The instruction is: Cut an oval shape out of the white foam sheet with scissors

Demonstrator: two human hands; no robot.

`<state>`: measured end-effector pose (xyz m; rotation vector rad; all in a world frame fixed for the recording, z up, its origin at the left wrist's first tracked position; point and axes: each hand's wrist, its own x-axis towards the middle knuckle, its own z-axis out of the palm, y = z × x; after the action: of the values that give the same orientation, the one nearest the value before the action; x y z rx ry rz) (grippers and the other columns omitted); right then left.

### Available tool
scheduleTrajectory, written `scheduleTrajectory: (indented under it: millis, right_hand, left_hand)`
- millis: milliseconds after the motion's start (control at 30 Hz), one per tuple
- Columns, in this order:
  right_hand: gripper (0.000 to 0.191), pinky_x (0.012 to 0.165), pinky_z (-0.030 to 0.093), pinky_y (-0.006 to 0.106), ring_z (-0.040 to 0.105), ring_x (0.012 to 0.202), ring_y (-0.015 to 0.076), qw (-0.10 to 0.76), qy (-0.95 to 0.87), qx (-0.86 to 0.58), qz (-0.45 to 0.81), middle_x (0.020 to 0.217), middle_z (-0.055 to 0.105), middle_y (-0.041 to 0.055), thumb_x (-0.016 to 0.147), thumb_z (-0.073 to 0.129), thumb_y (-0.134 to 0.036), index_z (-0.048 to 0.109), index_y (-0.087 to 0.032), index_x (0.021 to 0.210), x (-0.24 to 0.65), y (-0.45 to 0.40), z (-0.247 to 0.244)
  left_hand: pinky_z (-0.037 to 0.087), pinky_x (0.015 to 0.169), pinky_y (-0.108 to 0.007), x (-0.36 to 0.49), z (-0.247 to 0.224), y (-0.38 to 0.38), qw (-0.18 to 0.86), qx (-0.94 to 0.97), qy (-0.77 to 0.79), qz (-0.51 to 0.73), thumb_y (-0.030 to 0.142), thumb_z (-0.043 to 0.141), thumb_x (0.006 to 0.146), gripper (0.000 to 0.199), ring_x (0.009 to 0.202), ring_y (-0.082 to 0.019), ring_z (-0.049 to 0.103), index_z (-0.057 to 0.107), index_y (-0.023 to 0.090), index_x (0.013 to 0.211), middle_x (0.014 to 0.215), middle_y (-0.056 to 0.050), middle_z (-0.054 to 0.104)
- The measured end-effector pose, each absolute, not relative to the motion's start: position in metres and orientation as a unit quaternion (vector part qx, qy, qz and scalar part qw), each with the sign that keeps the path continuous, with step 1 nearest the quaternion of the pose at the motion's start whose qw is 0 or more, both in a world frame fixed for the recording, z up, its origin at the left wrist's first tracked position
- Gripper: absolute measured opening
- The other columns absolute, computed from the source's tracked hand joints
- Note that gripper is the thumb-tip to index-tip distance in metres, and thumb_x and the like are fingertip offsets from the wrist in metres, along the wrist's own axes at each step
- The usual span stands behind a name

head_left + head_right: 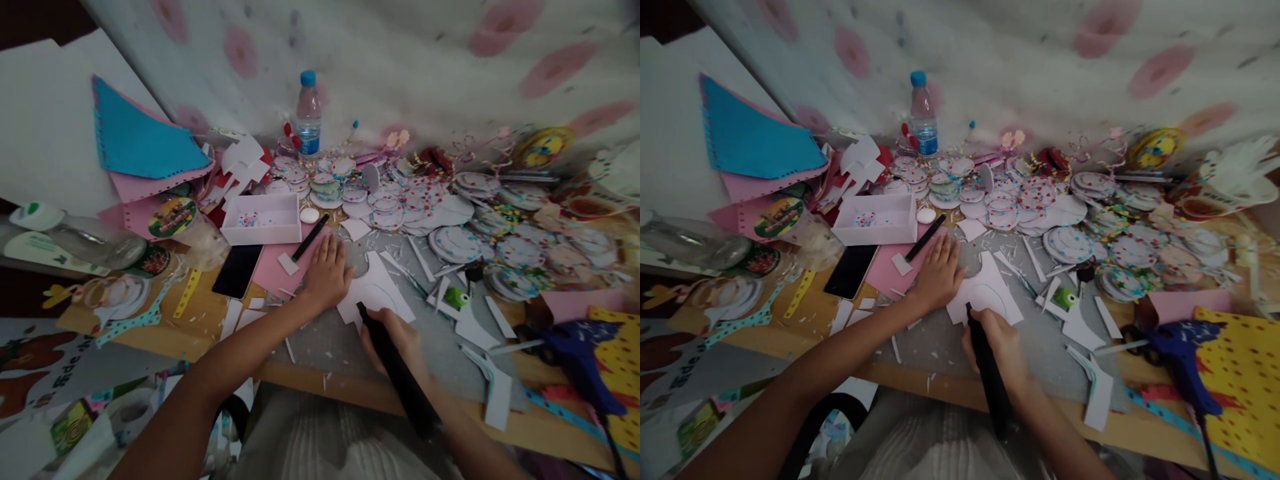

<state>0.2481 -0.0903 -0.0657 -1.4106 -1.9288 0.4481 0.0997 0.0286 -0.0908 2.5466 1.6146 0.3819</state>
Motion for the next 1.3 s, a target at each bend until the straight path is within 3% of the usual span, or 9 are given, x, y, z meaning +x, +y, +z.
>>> scheduleTrajectory:
  millis: [667,1000,1300]
  right_hand:
    - [0.011,0.046,0.041,0.027,0.051,0.050,0.0153,0.365,-0.769,-0.500,0.159,0.064,0.048,-0.0014,0.079,0.052,-0.017,0.049,-0.022,0.089,0.251,-0.087,-0.071]
    - [0.016,0.048,0.035,0.026,0.047,0.053,0.0153,0.360,-0.811,-0.439,0.139,0.062,0.046,-0.0015,0.079,0.049,-0.009,0.049,-0.020,0.091,0.252,-0.088,-0.067]
    - [0.020,0.053,0.036,0.026,0.050,0.059,0.0158,0.308,-0.863,-0.378,0.134,0.066,0.054,0.0019,0.079,0.045,-0.005,0.054,-0.019,0.092,0.266,-0.086,-0.062]
  left_hand:
    - [0.020,0.114,-0.046,0.101,-0.089,0.031,0.058,0.838,0.534,0.097,0.040,0.040,0.093,0.065,0.143,-0.034,0.018,0.028,0.000,0.144,0.153,-0.024,0.023]
    - [0.018,0.115,-0.046,0.099,-0.089,0.031,0.049,0.843,0.528,0.091,0.041,0.036,0.094,0.065,0.144,-0.032,0.016,0.027,0.001,0.144,0.153,-0.023,0.022]
    - [0.017,0.116,-0.045,0.099,-0.089,0.033,0.052,0.847,0.523,0.080,0.042,0.036,0.094,0.066,0.144,-0.031,0.014,0.026,0.000,0.144,0.154,-0.024,0.020]
